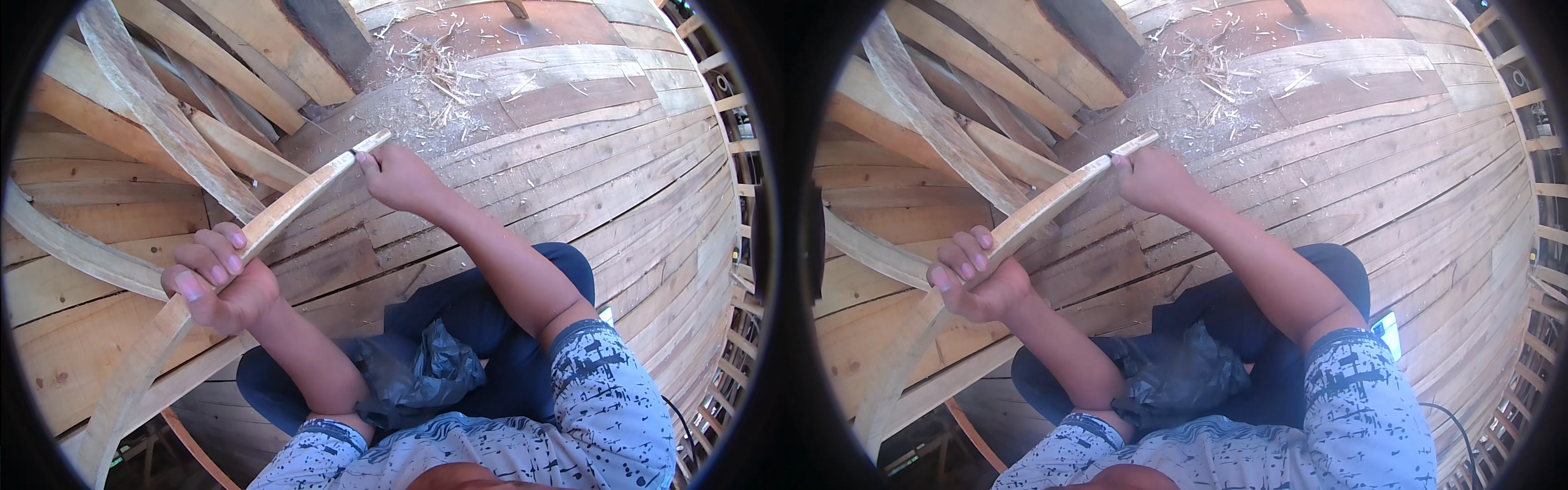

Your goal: The person sits cross-legged on a wooden floor and uses a small knife to carve and shape a curved piece of light-colored wood. They hold the wood with their left hand and repeatedly scrape the surface with the knife in their right hand, producing wood shavings.

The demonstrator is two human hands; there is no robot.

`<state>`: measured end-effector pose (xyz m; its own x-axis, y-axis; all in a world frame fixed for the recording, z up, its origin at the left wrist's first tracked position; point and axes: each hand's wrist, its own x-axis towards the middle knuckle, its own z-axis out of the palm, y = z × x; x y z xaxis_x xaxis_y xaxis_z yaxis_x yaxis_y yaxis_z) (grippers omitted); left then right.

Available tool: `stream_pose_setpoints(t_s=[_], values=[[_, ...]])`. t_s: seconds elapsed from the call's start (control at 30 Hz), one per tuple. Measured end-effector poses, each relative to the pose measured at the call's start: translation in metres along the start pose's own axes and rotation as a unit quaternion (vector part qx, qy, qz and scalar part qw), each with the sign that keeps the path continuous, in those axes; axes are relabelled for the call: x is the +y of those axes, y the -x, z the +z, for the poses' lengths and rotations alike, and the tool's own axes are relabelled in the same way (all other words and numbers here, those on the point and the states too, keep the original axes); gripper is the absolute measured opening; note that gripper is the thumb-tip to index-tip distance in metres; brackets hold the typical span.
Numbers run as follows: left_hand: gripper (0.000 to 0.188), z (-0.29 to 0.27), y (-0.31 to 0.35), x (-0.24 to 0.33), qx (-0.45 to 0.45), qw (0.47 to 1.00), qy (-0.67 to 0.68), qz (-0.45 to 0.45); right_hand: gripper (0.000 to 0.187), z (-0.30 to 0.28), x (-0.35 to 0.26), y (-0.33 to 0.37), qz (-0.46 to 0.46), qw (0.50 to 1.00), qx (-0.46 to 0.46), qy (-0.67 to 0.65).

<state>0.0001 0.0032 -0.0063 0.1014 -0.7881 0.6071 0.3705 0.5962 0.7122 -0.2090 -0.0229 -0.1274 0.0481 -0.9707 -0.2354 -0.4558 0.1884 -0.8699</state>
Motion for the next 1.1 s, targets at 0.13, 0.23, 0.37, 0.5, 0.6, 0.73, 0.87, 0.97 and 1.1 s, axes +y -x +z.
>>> stream_pose_setpoints(t_s=[0.13,0.23,0.37,0.5,0.6,0.73,0.87,0.97,1.1], values=[[0.022,-0.001,0.001,0.001,0.002,1.000,0.005,-0.005,0.053,0.002,0.004,0.010,0.001,0.998,0.045,0.049],[0.022,0.003,0.001,-0.001,-0.006,1.000,0.004,-0.002,0.053,-0.004,0.038,-0.018,0.079,0.993,0.066,0.051],[0.025,0.005,0.002,0.000,-0.001,1.000,-0.010,0.012,0.052,0.010,-0.001,0.006,-0.038,0.999,0.029,-0.016],[0.020,-0.009,0.002,-0.003,-0.046,0.999,0.013,0.019,0.052,0.001,0.011,-0.005,-0.008,1.000,0.007,-0.026],[0.020,-0.010,0.001,-0.003,-0.034,0.999,0.014,0.019,0.053,0.006,0.010,-0.002,-0.006,0.999,0.033,0.021],[0.021,-0.010,0.001,-0.004,-0.022,1.000,0.013,0.008,0.054,0.009,0.015,-0.001,0.033,0.997,0.054,0.046],[0.020,-0.009,0.010,0.004,-0.006,1.000,-0.006,0.008,0.055,-0.001,-0.014,0.011,-0.048,0.999,-0.012,-0.011],[0.021,-0.002,0.001,0.001,0.014,1.000,-0.005,0.003,0.054,0.005,-0.012,0.007,-0.057,0.998,0.026,0.028],[0.026,0.002,0.000,-0.001,0.005,1.000,0.006,-0.004,0.054,-0.004,0.033,-0.012,0.055,0.993,0.078,0.063]])
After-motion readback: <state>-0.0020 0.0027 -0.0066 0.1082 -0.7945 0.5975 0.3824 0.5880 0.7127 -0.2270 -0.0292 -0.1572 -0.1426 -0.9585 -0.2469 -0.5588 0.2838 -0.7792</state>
